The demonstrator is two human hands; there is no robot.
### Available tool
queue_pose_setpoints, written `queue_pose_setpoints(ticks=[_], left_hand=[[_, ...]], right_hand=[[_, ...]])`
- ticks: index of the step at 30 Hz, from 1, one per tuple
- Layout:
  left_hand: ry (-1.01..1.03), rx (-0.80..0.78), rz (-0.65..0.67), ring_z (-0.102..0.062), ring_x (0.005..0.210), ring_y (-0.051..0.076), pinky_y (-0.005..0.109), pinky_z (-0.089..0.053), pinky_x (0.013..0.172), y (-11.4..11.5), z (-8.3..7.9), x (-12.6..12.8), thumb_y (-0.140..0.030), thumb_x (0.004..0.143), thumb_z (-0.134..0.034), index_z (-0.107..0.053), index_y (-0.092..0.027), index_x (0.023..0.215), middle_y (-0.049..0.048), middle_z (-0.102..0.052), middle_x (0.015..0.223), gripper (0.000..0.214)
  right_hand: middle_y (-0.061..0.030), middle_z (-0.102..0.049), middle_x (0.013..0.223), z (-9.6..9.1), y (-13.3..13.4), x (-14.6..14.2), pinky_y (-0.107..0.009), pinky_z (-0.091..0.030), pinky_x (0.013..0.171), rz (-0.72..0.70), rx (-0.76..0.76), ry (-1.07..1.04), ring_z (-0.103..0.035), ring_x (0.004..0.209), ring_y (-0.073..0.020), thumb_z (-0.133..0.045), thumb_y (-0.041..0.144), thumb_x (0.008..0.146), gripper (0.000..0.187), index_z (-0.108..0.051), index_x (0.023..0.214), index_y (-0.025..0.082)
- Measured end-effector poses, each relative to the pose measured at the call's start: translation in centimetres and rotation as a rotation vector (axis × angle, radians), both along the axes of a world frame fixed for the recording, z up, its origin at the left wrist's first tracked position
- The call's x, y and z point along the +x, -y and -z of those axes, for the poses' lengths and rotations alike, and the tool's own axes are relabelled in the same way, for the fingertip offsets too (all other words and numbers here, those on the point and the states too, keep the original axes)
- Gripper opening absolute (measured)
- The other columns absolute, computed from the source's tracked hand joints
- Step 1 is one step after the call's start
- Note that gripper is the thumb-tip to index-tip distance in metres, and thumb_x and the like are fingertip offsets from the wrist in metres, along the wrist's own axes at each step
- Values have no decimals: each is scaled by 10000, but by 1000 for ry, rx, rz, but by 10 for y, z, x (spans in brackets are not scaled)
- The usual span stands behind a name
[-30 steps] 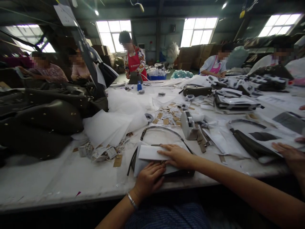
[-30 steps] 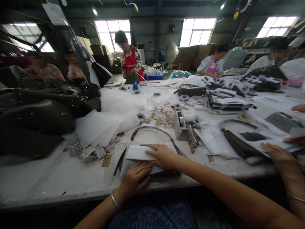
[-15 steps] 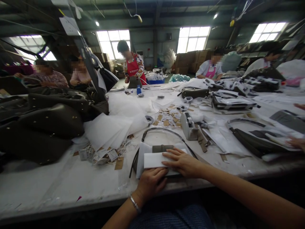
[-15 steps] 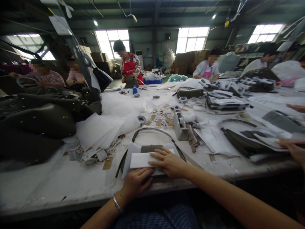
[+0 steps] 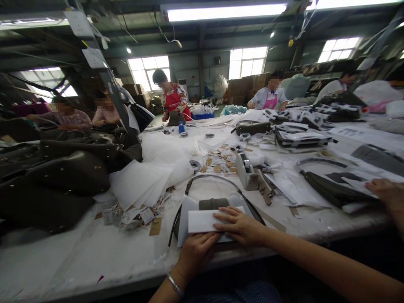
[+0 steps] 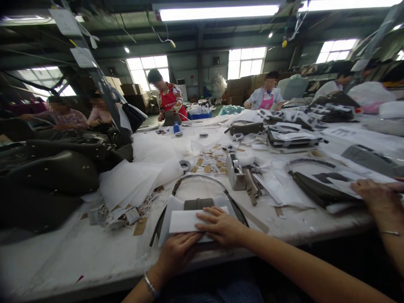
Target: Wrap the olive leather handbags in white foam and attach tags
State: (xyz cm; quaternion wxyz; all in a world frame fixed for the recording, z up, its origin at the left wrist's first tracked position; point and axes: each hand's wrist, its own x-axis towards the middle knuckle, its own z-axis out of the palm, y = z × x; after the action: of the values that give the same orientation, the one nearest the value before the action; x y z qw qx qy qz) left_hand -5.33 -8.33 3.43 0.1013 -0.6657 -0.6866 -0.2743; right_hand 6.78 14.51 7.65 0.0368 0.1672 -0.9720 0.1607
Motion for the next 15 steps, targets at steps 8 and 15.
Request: queue_pose_setpoints(ticks=[8, 15], left_hand=[[-20, 71, 7, -698, 1042, 190, 304, -581, 921, 3, -20, 14, -121, 904, -507, -592, -203, 1243, 59, -729, 1147, 359], [-24, 58, -197, -543, 1289, 277, 420, -564, 970, -27, -10, 2, -317, 946, -512, -285, -216, 1519, 129, -507, 1457, 625]], right_hand=[[-17, -468, 1498, 1, 2, 1, -530, -288, 1148, 36, -61, -44, -353, 1420, -288, -468, 340, 978, 430, -509, 1406, 363], [10, -468, 1498, 20, 0, -3, -508, -270, 1164, 47, -46, -143, -371, 1412, -272, -476, 346, 977, 392, -554, 1360, 324]])
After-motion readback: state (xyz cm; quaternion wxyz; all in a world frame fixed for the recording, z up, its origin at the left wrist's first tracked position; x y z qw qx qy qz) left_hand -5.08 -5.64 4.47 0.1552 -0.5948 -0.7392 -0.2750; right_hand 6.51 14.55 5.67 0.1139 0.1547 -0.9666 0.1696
